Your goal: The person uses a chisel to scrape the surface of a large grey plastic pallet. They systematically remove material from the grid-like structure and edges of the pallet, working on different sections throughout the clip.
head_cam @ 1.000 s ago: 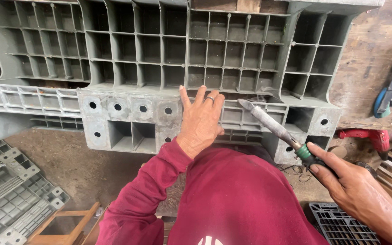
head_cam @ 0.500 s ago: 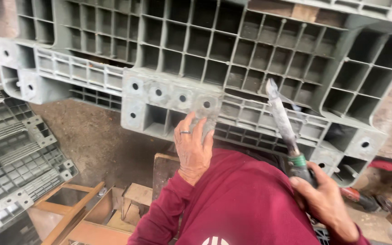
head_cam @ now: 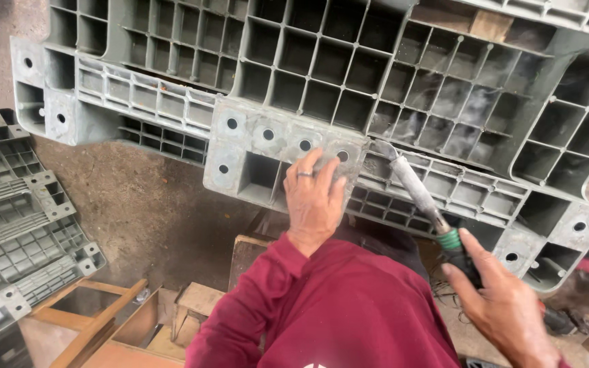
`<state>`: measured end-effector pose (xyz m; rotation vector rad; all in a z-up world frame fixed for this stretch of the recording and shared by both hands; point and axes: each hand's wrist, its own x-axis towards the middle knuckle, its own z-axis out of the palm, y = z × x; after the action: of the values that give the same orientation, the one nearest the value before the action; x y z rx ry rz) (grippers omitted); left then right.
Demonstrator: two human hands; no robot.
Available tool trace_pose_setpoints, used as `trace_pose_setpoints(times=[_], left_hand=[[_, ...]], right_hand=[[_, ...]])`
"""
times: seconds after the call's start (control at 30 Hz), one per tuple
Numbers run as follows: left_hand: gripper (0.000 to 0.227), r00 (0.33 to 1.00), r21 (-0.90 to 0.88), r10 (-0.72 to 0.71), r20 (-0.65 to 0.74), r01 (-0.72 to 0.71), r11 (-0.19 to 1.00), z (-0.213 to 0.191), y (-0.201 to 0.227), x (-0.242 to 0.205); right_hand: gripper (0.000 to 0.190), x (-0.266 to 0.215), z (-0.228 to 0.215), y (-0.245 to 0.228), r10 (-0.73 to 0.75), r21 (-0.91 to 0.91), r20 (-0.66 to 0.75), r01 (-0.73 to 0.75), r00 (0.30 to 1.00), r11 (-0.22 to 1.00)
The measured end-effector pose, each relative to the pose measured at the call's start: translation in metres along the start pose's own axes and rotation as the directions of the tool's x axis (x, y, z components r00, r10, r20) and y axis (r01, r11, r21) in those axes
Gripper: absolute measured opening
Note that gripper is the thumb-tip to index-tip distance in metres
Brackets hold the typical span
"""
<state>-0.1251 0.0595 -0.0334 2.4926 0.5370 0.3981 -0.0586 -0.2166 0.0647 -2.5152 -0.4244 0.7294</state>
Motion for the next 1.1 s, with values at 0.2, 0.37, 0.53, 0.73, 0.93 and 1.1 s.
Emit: trace_pose_setpoints(times=[0.2,0.37,0.53,0.73,0.93,1.1], left_hand=[[0.033,0.989,-0.037,-0.099,-0.112,0.095,0.995,0.021,0.007,0.008],[0.030,0.983,-0.039,-0.117,-0.139,0.113,0.993,0.023,0.006,0.005],[0.028,0.982,-0.033,-0.128,-0.136,0.125,0.992,0.022,0.006,0.007],[0.027,0.979,-0.050,-0.169,-0.113,0.164,0.985,0.023,0.003,0.006],[0.025,0.974,-0.089,-0.197,-0.112,0.188,0.978,0.029,-0.002,-0.001],[0.024,0.975,-0.292,-0.187,-0.122,0.145,0.945,0.025,-0.013,-0.007]], right_hand=[[0.066,0.017,-0.045,0.005,-0.108,-0.613,0.162,0.186,0.981,0.768],[0.065,0.030,-0.034,0.048,-0.295,-0.525,0.047,0.275,0.954,0.806],[0.076,0.045,-0.004,0.119,-0.248,-0.515,0.036,0.230,0.968,0.826],[0.080,0.075,0.036,0.188,-0.268,0.020,-0.090,0.271,0.959,0.962],[0.070,0.103,0.088,0.175,-0.185,0.298,-0.154,0.225,0.971,0.928],[0.063,0.119,0.135,0.142,-0.190,0.452,-0.111,0.220,0.975,0.864]])
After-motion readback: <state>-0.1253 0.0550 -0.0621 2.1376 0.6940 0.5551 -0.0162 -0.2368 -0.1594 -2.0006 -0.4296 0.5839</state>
